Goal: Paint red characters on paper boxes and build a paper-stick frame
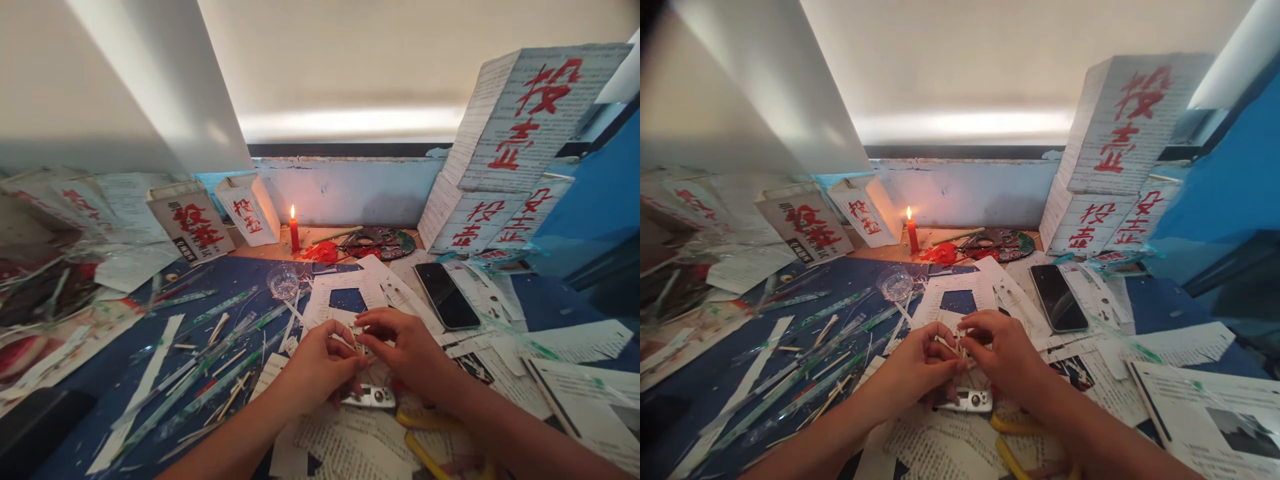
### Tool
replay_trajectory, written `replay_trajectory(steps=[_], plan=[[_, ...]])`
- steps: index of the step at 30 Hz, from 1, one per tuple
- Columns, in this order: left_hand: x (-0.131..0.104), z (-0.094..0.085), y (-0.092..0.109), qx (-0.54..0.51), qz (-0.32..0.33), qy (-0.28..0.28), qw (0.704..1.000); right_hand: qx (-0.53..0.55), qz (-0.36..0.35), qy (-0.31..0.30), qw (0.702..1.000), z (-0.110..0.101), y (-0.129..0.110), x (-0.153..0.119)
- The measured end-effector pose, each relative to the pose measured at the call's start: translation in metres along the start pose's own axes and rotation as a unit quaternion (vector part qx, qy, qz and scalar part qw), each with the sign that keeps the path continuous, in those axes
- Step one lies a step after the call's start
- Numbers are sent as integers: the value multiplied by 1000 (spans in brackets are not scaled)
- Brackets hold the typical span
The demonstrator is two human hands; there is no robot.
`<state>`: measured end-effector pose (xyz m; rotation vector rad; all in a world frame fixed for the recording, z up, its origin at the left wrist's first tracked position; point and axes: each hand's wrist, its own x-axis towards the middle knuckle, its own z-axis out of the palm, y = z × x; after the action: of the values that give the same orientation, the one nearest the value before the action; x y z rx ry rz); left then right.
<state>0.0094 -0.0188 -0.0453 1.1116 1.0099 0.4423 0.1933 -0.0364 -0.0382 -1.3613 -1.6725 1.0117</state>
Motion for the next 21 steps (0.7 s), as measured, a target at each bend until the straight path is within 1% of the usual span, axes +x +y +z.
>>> replay_trajectory(steps=[2, 3, 4, 6, 8, 10, 11, 13, 17, 19, 21], plan=[[-1, 0, 2, 50, 16, 20, 998, 46, 36, -16, 998, 3, -1, 1], [-2, -1, 4, 94, 39, 42, 994, 61, 48, -15, 997, 3, 0, 1], [-4, -2, 6, 148, 71, 68, 984, 72, 56, -8, 996, 4, 1, 2], [-6, -4, 11, 254, 149, 114, 949, 89, 64, 5, 994, 4, 3, 3], [-9, -7, 14, 315, 210, 117, 918, 105, 76, 6, 992, 4, 4, 5], [-10, -7, 15, 332, 241, 86, 908, 120, 88, 0, 989, 3, 5, 6], [-10, -7, 14, 335, 246, 73, 907, 125, 92, -2, 988, 3, 6, 6], [-10, -6, 12, 337, 246, 67, 907, 128, 97, -5, 987, 4, 6, 6], [-7, -5, 6, 328, 248, 88, 907, 105, 84, -1, 991, 5, 7, 6], [-4, -6, 3, 329, 248, 108, 905, 50, 63, 14, 997, 2, 4, 6], [-2, -8, -1, 339, 236, 130, 901, -38, 40, 30, 998, -4, -1, 6]])
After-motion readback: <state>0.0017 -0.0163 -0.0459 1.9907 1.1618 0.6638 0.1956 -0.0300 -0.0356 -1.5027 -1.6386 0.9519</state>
